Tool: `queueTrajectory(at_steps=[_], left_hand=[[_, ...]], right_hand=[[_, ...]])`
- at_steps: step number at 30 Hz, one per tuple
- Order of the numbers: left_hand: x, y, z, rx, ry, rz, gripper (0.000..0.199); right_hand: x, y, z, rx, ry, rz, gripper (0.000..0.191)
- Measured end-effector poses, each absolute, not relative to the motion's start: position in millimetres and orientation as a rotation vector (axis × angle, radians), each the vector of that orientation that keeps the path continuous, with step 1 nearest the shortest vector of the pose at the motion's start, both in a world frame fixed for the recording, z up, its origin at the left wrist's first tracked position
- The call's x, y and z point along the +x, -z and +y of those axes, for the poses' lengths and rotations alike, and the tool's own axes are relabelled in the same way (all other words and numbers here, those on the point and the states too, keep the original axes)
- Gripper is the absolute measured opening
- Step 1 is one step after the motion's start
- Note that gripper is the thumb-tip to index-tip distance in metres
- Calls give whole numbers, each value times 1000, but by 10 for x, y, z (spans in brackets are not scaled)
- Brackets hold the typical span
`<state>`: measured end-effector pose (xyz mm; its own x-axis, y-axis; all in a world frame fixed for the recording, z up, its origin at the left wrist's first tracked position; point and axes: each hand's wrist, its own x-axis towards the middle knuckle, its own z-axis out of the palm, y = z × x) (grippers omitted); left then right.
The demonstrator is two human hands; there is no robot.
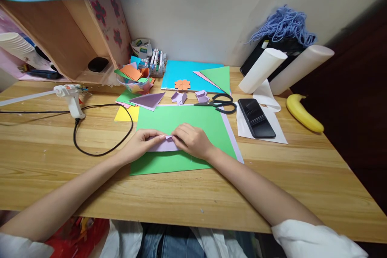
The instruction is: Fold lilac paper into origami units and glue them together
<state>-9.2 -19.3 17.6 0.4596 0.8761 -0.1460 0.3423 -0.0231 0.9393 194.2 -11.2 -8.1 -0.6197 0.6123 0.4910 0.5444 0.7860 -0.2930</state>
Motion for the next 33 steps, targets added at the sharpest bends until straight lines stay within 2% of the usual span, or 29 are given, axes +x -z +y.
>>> queueTrajectory(at_steps=[8, 24, 33], left_hand=[[-72, -127, -193, 1541, -639, 1113, 31], [-37, -117, -230, 1592, -649, 1180, 34], [-49, -152, -226, 1625, -567, 1138, 31]], right_hand=[[1928, 81, -137, -845, -146, -2392, 14], [1849, -24, -166, -1024, -918, -2194, 26], [1841, -16, -190, -1045, -1135, -2119, 28]])
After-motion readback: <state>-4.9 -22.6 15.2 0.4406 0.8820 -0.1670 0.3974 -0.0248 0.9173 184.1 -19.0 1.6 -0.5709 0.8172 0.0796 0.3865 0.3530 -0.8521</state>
